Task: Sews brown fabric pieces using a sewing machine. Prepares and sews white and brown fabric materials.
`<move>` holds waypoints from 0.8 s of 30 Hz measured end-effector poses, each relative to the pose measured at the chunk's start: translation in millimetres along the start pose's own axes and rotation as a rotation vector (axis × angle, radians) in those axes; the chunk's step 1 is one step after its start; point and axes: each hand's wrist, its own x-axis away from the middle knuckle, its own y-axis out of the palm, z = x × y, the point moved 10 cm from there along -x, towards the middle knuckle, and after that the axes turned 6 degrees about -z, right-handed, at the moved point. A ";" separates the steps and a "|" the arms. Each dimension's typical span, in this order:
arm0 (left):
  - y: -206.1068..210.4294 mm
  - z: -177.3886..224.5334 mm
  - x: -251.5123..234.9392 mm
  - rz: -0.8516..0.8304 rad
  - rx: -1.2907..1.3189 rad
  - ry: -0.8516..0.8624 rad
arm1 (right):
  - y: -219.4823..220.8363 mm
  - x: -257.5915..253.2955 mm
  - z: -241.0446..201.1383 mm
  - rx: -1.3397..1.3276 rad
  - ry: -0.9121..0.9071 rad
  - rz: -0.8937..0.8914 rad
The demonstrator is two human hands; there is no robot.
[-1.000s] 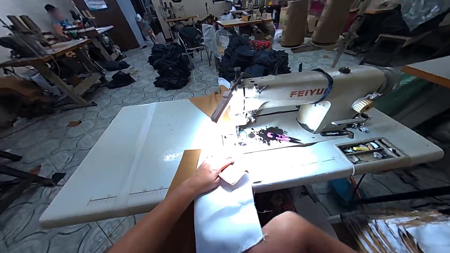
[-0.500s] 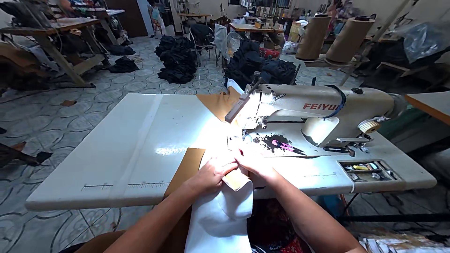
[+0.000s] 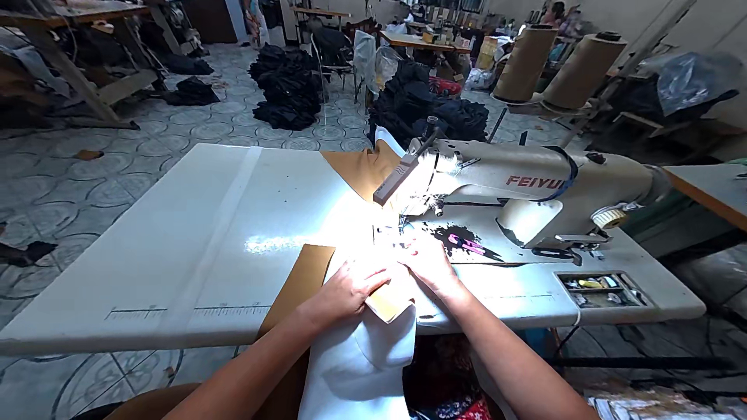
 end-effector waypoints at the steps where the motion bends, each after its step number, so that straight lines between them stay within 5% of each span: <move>1: -0.3 0.2 0.0 0.000 -0.005 0.000 | 0.1 -0.1 0.5 -0.003 -0.001 0.008; 9: 3.4 3.5 -8.2 -0.087 -0.092 -0.112 | 19.9 -0.1 -14.7 0.231 -0.219 -0.157; 12: -0.4 10.7 -12.6 0.025 -0.203 -0.166 | 24.6 2.7 -17.2 0.222 -0.357 -0.164; 19: 2.3 12.4 -17.6 0.024 -0.247 -0.295 | 22.7 -0.8 -9.8 0.208 -0.326 -0.139; 24: 10.8 5.5 -14.2 0.073 -0.190 -0.321 | 26.3 5.8 -17.4 0.278 -0.468 -0.167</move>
